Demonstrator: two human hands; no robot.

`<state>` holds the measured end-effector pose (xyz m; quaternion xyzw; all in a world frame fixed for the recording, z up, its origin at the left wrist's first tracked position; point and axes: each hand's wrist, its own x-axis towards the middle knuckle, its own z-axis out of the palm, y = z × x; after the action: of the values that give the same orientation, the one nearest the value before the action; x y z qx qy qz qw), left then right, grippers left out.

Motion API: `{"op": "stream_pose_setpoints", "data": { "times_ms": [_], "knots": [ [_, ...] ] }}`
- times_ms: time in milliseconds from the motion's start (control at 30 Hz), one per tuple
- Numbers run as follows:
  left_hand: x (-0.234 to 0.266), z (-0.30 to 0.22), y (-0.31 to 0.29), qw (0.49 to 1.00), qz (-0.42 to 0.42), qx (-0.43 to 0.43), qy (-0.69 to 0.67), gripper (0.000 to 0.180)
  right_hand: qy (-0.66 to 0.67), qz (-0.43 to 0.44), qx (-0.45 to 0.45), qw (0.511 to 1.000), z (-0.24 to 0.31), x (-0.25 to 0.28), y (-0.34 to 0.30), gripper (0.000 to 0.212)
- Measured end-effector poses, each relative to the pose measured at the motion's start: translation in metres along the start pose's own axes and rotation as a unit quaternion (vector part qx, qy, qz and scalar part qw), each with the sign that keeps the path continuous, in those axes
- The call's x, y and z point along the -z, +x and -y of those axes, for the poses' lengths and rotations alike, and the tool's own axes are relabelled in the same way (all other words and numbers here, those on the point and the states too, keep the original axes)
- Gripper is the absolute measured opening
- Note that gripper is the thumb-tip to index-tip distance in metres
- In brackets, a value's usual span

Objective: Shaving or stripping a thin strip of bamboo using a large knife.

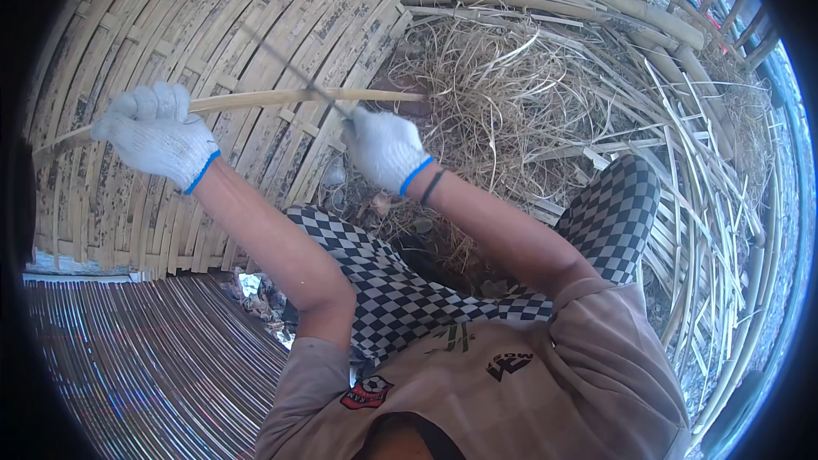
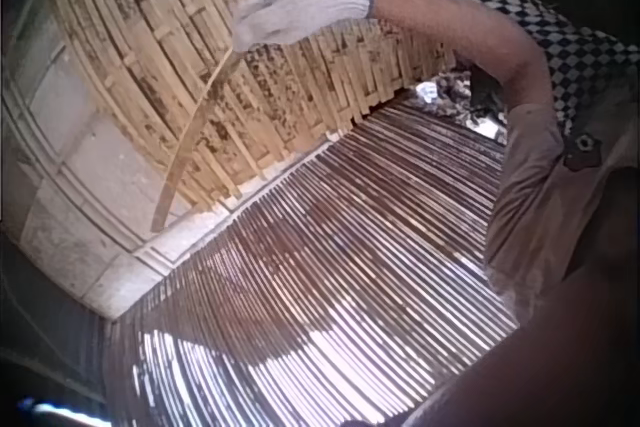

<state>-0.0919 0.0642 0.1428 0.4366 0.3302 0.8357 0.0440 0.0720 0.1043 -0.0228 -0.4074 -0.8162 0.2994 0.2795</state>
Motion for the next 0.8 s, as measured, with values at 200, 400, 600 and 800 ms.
{"op": "stream_pose_setpoints", "data": {
  "times_ms": [200,400,600,800],
  "knots": [
    [0.024,-0.001,0.012,0.999,0.008,0.039,-0.02,0.064,-0.011,0.056,0.038,0.998,-0.02,-0.017,0.004,0.031],
    [0.042,0.007,0.016,0.997,0.063,0.035,-0.041,0.067,0.017,0.025,-0.027,0.999,-0.014,-0.034,0.014,0.028],
    [0.058,0.006,0.018,0.999,-0.015,0.04,-0.02,0.066,-0.014,0.132,0.016,0.991,-0.011,-0.035,0.019,0.027],
    [0.075,0.011,0.019,0.997,-0.066,0.021,-0.014,0.067,-0.032,0.091,-0.029,0.995,-0.01,-0.048,0.022,0.02]
  ]
}}
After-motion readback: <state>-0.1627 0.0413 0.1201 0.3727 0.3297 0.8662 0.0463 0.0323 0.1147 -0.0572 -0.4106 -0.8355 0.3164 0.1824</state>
